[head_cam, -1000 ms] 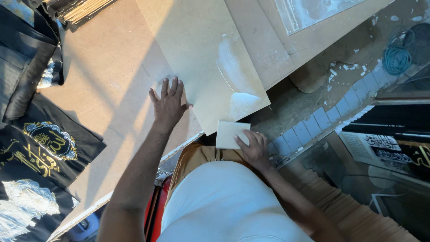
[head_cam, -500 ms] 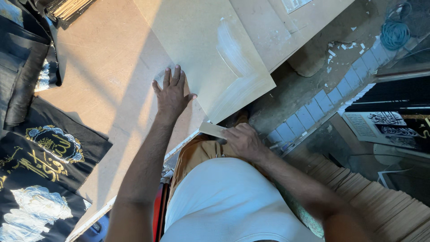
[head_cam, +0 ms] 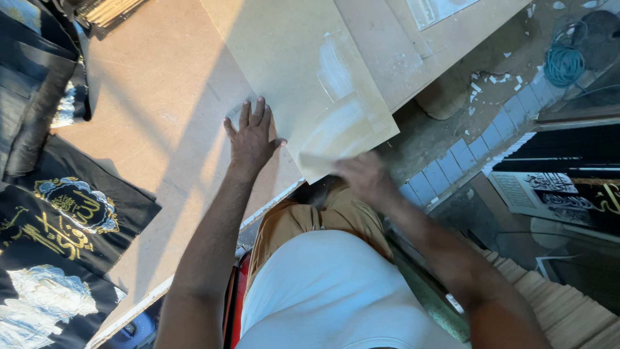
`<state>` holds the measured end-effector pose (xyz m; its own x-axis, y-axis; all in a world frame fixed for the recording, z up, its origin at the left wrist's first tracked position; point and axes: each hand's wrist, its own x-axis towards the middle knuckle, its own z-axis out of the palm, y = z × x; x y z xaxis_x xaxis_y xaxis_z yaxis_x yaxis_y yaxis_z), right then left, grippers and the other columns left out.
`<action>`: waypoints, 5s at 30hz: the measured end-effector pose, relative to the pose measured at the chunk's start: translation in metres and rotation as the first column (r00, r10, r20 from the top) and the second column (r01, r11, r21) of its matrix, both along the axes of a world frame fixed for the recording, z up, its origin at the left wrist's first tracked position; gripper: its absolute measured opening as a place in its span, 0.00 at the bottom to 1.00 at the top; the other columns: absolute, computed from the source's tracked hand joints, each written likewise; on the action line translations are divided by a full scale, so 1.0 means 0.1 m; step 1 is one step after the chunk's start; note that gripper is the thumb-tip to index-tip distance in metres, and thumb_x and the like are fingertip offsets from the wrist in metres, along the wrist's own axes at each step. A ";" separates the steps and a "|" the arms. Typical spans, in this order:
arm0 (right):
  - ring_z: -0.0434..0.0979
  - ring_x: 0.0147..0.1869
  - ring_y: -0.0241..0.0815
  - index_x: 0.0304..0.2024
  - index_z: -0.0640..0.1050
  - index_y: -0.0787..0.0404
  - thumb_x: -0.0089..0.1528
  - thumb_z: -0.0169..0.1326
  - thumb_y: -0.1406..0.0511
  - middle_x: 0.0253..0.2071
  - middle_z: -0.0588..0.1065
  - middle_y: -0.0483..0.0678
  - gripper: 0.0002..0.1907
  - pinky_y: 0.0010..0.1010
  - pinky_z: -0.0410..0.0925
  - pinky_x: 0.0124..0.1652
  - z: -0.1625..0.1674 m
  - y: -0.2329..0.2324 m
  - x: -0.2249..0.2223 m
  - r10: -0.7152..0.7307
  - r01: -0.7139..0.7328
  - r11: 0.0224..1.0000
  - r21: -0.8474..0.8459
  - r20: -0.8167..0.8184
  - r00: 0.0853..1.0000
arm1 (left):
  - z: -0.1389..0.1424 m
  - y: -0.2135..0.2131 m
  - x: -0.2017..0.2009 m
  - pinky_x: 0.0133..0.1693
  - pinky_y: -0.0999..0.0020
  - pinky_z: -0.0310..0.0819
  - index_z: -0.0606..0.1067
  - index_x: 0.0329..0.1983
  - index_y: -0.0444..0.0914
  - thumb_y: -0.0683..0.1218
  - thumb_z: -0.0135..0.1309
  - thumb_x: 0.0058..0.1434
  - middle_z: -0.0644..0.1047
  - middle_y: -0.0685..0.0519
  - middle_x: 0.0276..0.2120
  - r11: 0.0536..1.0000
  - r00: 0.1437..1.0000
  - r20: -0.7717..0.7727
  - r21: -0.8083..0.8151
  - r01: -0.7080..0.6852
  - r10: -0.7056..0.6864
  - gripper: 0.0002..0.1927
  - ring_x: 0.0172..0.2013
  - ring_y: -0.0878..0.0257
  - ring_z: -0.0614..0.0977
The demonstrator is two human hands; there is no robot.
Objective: The person spreads white adhesive from a packet onto a flat board using a small squeegee pad, then lays a black embroidered fabric banner with gold calligraphy onto the glued board and presses it flat with both hands. They repeat the process with additional banners, smoothing each one in place.
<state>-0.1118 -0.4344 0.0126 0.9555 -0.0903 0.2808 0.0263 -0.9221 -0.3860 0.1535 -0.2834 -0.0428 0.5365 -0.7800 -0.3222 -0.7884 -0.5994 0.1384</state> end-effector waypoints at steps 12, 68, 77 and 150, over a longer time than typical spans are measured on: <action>0.80 0.61 0.45 0.56 0.81 0.52 0.67 0.53 0.67 0.57 0.80 0.44 0.15 0.47 0.66 0.63 -0.23 -1.09 -1.51 -0.348 0.400 0.892 0.211 -0.244 0.905 | 0.11 -0.22 -0.19 0.66 0.27 0.45 0.61 0.74 0.39 0.69 0.60 0.53 0.55 0.50 0.76 0.996 0.998 0.019 -0.058 -0.064 0.065 0.51 0.75 0.49 0.51; 0.74 0.45 0.55 0.51 0.76 0.63 0.59 0.60 0.73 0.40 0.75 0.53 0.17 0.47 0.66 0.45 -0.15 -5.89 0.86 -0.405 0.408 0.913 -0.003 0.111 0.908 | 0.49 -7.81 0.04 0.69 0.41 0.21 0.76 0.59 0.42 0.73 0.31 0.67 0.77 0.53 0.57 0.847 0.843 -0.192 0.090 0.524 -0.502 0.39 0.64 0.59 0.71; 0.75 0.44 0.57 0.55 0.78 0.62 0.58 0.60 0.74 0.38 0.75 0.55 0.21 0.48 0.68 0.47 -0.12 -5.86 0.86 -0.284 0.282 0.958 0.046 0.036 0.958 | 0.45 -7.85 0.00 0.70 0.39 0.18 0.79 0.57 0.47 0.72 0.29 0.70 0.72 0.58 0.64 0.826 0.831 -0.174 0.117 0.551 -0.529 0.37 0.69 0.61 0.66; 0.73 0.36 0.51 0.48 0.79 0.71 0.60 0.54 0.73 0.42 0.78 0.57 0.13 0.45 0.69 0.38 -0.12 0.63 0.19 0.055 -0.056 0.998 -0.032 -0.028 0.998 | -0.12 0.89 0.29 0.68 0.34 0.48 0.61 0.76 0.55 0.74 0.60 0.51 0.53 0.49 0.76 0.922 0.943 -0.037 -0.199 -0.331 0.331 0.51 0.73 0.40 0.49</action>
